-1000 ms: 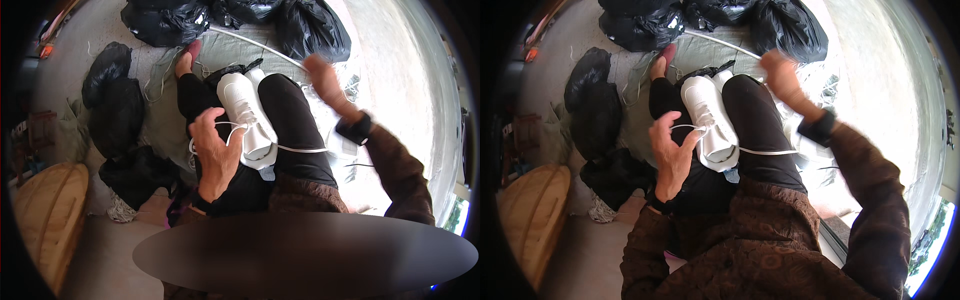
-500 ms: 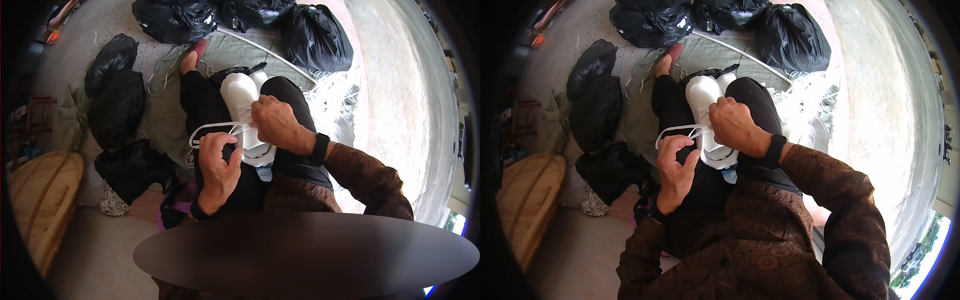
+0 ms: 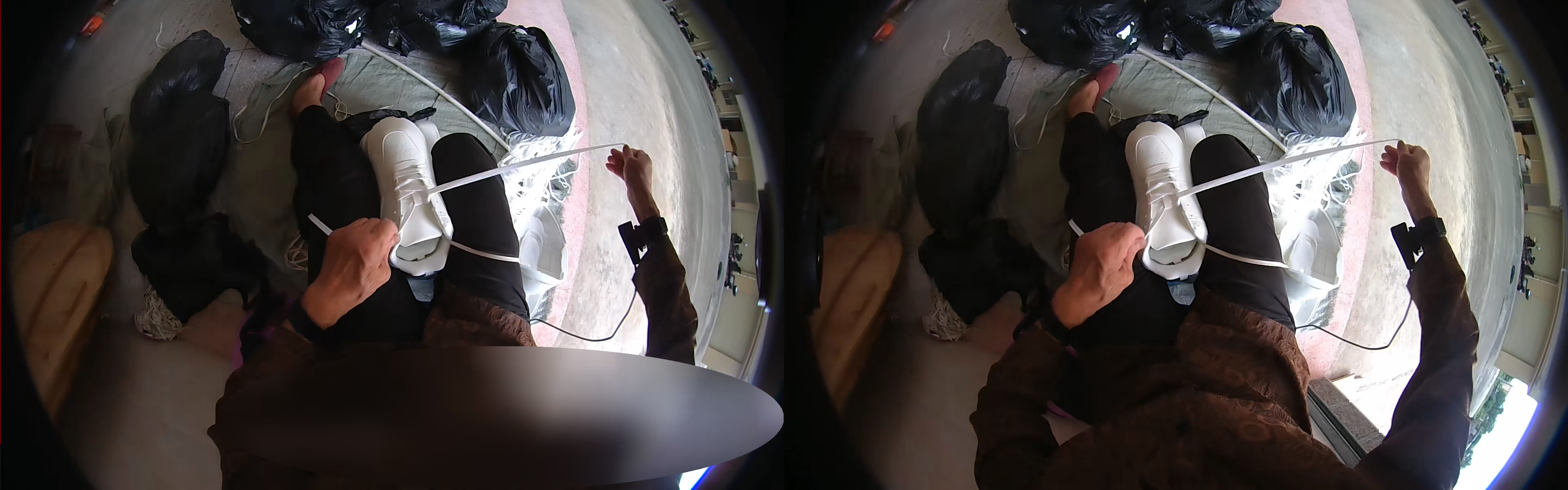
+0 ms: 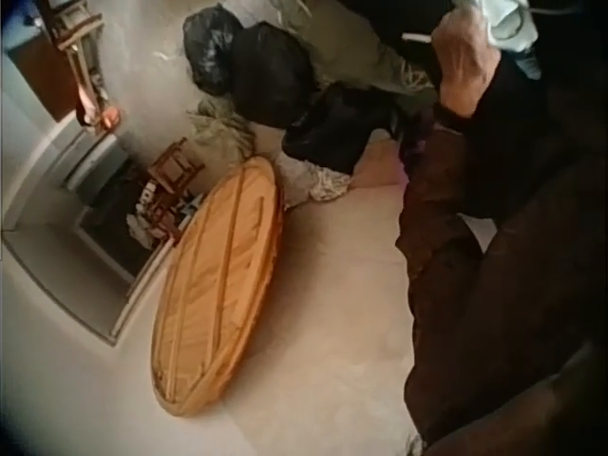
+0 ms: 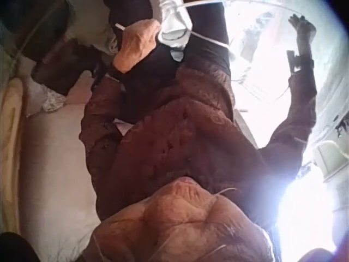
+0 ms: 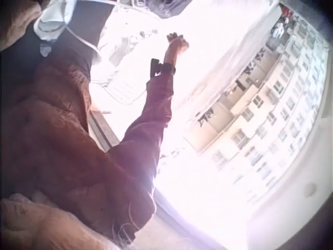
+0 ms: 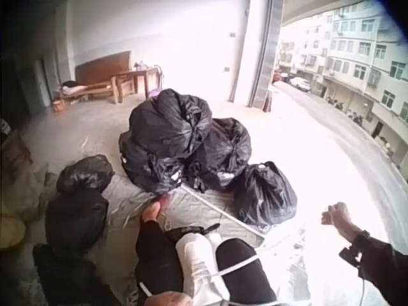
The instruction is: Threading laces through the eyelets of a white shoe.
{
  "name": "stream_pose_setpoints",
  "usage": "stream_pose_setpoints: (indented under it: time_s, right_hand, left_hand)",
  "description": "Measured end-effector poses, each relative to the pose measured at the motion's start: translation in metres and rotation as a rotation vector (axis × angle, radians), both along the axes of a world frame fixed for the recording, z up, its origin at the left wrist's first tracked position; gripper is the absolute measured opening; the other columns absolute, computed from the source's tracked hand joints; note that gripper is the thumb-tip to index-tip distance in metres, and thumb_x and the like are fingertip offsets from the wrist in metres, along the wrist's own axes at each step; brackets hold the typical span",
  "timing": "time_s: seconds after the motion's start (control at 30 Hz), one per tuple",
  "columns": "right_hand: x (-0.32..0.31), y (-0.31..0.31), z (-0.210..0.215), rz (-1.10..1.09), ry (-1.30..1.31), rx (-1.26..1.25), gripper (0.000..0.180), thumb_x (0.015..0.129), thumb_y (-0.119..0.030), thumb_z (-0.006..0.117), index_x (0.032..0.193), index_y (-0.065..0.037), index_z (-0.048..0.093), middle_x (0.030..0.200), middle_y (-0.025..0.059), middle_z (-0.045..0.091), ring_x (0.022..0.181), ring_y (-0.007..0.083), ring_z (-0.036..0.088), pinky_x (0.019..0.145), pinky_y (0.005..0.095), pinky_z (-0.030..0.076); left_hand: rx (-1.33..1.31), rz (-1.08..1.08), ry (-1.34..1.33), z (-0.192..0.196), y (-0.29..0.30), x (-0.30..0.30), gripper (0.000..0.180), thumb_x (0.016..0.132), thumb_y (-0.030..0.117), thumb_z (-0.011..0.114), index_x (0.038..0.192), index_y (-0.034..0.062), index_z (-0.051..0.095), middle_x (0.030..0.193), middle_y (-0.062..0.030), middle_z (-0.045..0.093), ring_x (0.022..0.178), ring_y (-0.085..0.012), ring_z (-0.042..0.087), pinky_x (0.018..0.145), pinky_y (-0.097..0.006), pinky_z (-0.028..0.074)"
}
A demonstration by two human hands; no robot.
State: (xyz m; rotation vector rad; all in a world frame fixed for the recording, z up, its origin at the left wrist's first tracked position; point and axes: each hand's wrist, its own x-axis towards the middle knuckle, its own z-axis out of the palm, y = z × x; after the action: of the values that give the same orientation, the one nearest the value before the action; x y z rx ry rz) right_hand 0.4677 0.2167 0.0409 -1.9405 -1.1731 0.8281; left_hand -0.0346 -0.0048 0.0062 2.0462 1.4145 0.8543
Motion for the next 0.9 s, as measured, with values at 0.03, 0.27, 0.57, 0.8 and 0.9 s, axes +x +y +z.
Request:
stream_pose_setpoints:
  time_s: [0.03,0.27,0.57,0.8,0.9]
  right_hand:
    - [0.008,-0.002,-0.009,-0.14,0.428,0.052,0.015,0.098,-0.005,0.048,0.098,0.008,0.055,0.092,0.0177,0.067,0.082,0.0304,0.07,0.081,0.0443,0.062]
    - [-0.018,-0.019,-0.069,0.069,0.902,-0.194,0.022,0.099,-0.012,0.039,0.079,-0.007,0.047,0.065,0.002,0.048,0.054,0.0119,0.048,0.055,0.0239,0.044]
    - [-0.278,-0.099,-0.02,1.075,-0.343,-0.126,0.022,0.081,-0.019,0.071,0.091,0.0,0.066,0.087,0.0181,0.069,0.081,0.0358,0.068,0.068,0.0429,0.054]
    - [-0.236,-0.104,-0.022,1.512,-0.433,0.365,0.015,0.088,-0.012,0.064,0.083,-0.003,0.053,0.07,0.0138,0.059,0.066,0.0356,0.062,0.056,0.0438,0.048]
    - [-0.249,-0.091,-0.014,1.194,-0.292,0.114,0.02,0.093,-0.016,0.063,0.084,0.0,0.056,0.069,0.0139,0.059,0.061,0.0281,0.061,0.054,0.039,0.046]
  left_hand:
    - [0.023,-0.002,-0.001,0.007,-0.007,-0.013,0.008,0.082,0.001,0.067,0.088,0.0024,0.061,0.074,-0.0148,0.063,0.071,-0.0347,0.063,0.061,-0.041,0.049]
    - [-0.33,0.452,0.232,-0.006,-0.065,-0.097,0.01,0.084,0.011,0.068,0.09,0.0029,0.065,0.084,-0.0141,0.062,0.078,-0.0311,0.06,0.069,-0.04,0.047]
    - [-0.098,0.217,0.014,-0.005,0.03,0.031,0.038,0.071,0.0,0.071,0.108,0.0038,0.063,0.093,-0.014,0.06,0.081,-0.0305,0.061,0.072,-0.039,0.052]
    - [-0.062,0.238,-0.132,-0.021,0.038,0.031,0.031,0.068,-0.006,0.064,0.098,0.0038,0.067,0.087,-0.0108,0.059,0.071,-0.0224,0.061,0.063,-0.033,0.052]
    - [-0.129,0.262,-0.206,-0.023,0.034,0.029,0.034,0.068,-0.006,0.065,0.1,0.004,0.066,0.086,-0.0097,0.059,0.07,-0.0197,0.061,0.063,-0.032,0.052]
